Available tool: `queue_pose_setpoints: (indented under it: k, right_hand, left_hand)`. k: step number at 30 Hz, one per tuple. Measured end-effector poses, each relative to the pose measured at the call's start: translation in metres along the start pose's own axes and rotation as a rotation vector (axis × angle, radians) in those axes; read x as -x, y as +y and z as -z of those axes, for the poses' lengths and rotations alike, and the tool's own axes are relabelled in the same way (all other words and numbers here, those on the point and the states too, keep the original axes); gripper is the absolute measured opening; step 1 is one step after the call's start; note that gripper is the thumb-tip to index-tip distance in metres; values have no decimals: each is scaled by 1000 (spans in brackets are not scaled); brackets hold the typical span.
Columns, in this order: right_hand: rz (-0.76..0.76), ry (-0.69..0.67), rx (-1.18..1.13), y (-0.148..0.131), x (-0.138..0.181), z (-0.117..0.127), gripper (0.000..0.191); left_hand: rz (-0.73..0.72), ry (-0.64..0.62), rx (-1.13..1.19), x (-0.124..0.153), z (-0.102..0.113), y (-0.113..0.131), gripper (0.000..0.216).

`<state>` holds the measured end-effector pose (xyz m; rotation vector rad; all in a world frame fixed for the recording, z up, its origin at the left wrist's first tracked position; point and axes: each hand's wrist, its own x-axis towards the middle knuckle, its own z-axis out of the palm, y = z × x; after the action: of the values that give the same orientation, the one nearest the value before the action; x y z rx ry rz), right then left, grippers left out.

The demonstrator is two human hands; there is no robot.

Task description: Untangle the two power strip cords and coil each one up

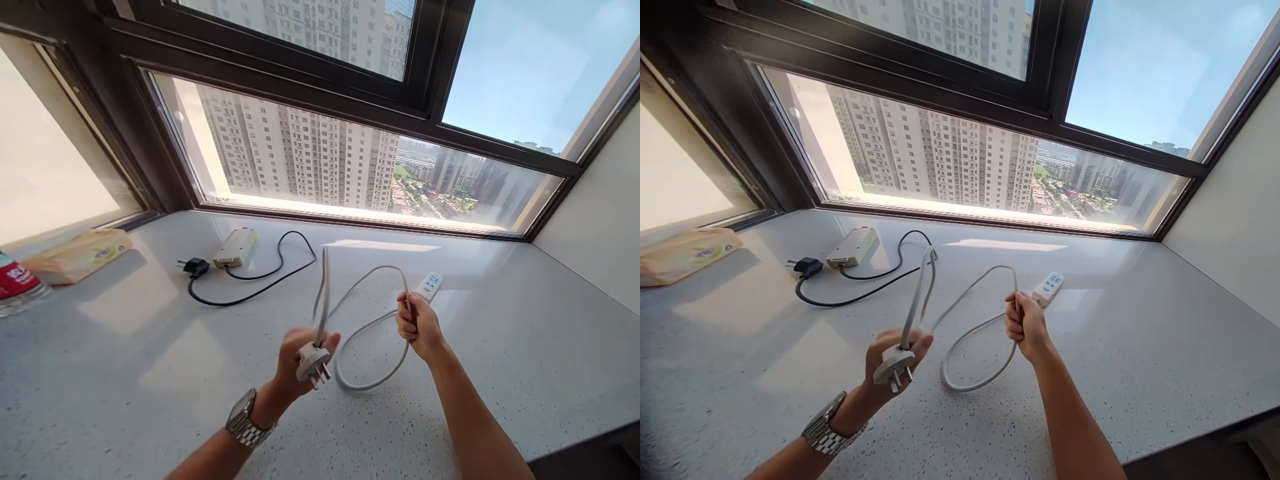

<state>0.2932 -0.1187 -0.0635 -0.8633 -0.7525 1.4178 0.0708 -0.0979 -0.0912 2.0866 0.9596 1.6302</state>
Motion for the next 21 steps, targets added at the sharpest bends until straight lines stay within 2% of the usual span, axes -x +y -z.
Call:
queue_pose_setpoints:
  k: [3, 5, 9, 12, 17, 21]
  right_hand:
    - [96, -44, 73, 24, 4, -18, 39]
    - [158, -47, 111, 35, 7, -25, 45]
    - [248, -67, 105, 43, 12, -34, 56]
    - [294, -41, 102, 41, 16, -39, 49]
    - [373, 44, 118, 43, 17, -40, 42]
    - [388, 32, 176, 46, 16, -40, 46]
  left_hand:
    - [-175, -433, 132, 14, -22, 14, 47]
    - [-185, -575, 150, 18, -30, 18, 45]
    - [-125, -659, 111, 18, -36, 21, 40]
    - [-76, -695, 46, 17, -39, 22, 33]
    - [19, -671, -72, 19, -45, 23, 27]
    - [29, -685, -60, 20, -45, 21, 27]
